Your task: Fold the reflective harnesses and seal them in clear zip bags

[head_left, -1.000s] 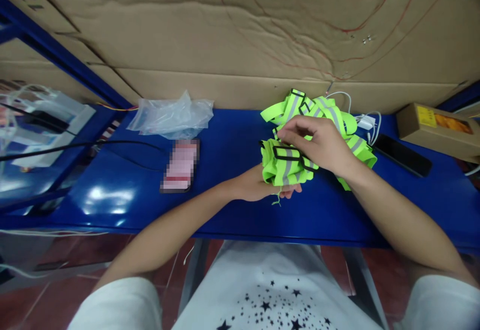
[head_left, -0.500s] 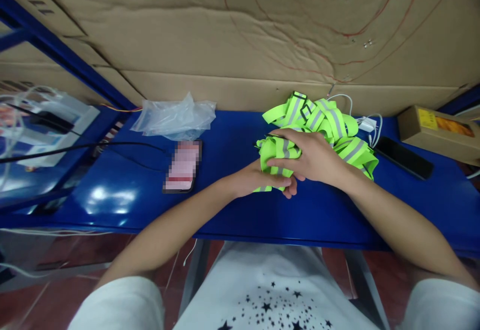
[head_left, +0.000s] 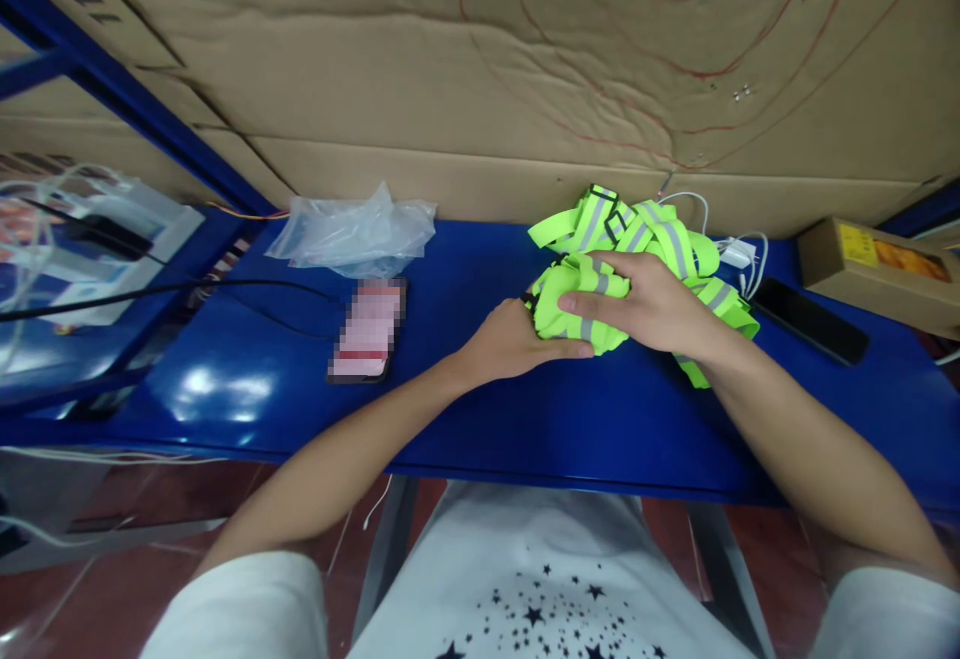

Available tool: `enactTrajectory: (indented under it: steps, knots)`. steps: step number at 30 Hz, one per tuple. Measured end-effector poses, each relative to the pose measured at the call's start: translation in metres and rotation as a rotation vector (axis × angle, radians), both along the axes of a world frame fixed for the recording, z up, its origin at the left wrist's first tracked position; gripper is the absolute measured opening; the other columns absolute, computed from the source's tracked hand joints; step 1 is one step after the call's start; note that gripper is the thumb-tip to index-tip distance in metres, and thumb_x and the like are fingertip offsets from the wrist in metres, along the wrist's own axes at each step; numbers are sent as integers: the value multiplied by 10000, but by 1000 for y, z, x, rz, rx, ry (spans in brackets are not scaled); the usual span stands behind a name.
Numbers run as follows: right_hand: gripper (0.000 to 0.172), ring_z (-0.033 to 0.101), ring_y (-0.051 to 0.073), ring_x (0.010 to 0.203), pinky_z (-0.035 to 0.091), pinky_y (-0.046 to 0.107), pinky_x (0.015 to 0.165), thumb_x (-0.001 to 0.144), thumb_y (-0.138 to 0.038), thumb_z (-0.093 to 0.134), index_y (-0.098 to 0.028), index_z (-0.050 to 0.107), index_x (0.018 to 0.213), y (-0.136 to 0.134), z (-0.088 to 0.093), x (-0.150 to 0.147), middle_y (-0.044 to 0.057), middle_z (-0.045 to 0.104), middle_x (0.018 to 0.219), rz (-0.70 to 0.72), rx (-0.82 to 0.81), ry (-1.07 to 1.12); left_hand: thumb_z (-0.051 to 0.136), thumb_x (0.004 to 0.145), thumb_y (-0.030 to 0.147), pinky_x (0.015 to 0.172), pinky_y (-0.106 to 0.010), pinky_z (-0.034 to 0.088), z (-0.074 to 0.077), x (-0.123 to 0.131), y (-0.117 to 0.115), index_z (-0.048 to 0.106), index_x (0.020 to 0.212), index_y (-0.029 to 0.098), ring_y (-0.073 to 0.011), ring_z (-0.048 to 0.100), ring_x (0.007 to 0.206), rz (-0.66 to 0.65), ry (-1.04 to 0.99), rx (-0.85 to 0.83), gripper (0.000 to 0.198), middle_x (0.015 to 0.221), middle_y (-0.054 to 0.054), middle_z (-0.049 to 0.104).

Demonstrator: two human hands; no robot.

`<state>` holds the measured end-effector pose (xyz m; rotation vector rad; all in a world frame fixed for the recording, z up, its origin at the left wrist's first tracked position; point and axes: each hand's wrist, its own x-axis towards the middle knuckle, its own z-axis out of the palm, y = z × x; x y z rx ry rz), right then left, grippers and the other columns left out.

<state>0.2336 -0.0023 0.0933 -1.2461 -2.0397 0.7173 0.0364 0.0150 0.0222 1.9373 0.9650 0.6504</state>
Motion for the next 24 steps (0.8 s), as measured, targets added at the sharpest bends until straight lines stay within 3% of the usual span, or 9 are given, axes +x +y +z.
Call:
enactTrajectory:
  steps: [3,5,7,10,13,17,21,24]
  knots:
    - [531,640,227,737,466,315,687,818,-639,721,-148,751,1019,6,-13,-1,55,706,794,-223,46,-70,826,721,636,903,-442,554,-12,3,3,445,1406,195,-295,648,1081,253,1,294,900,1274,-161,629]
    - [630,662,268,728,490,357,709,804,-653,723,-120,741,1139,9,-22,-3,86,718,777,-414,97,-140,789,797,584,952,-460,539,-16,3,4,407,1427,191,-296,610,1118,337,1,508,836,1290,-180,577]
    - [691,687,301,735,511,392,737,815,-658,707,-98,721,1220,11,-30,-6,121,740,804,-508,125,-181,708,907,477,1006,-477,517,-17,3,2,427,1418,173,-306,578,1177,332,60,694,657,1288,-185,559]
    - [718,712,324,754,533,415,757,838,-672,673,-98,705,1267,13,-35,-9,150,764,861,-545,139,-190,577,999,343,1018,-448,523,-14,2,-2,459,1420,161,-293,586,1210,284,131,808,474,1284,-174,567]
    - [715,726,333,780,548,424,769,859,-680,645,-97,703,1268,14,-38,-10,158,775,890,-549,138,-171,582,1000,342,972,-371,554,-10,1,-4,519,1378,189,-233,642,1129,295,64,775,412,1243,-133,598]
    - [697,745,368,825,558,447,784,868,-671,638,-118,697,1288,14,-43,-11,157,780,877,-544,167,-203,728,909,372,842,-309,579,-10,1,1,630,1144,199,-159,672,896,305,-109,587,308,1094,-67,657]
    - [711,747,387,938,570,468,838,851,-707,635,-141,704,1276,16,-50,-12,168,787,982,-505,148,-141,799,834,407,756,-295,570,-17,2,9,597,991,206,-149,665,788,268,-251,264,325,871,-6,664]
    - [740,689,382,1159,551,473,981,812,-725,672,-146,700,1272,21,-58,-10,164,749,1193,-450,42,47,817,793,491,693,-279,541,-22,1,16,529,924,216,-154,629,784,288,-289,210,419,851,1,618]
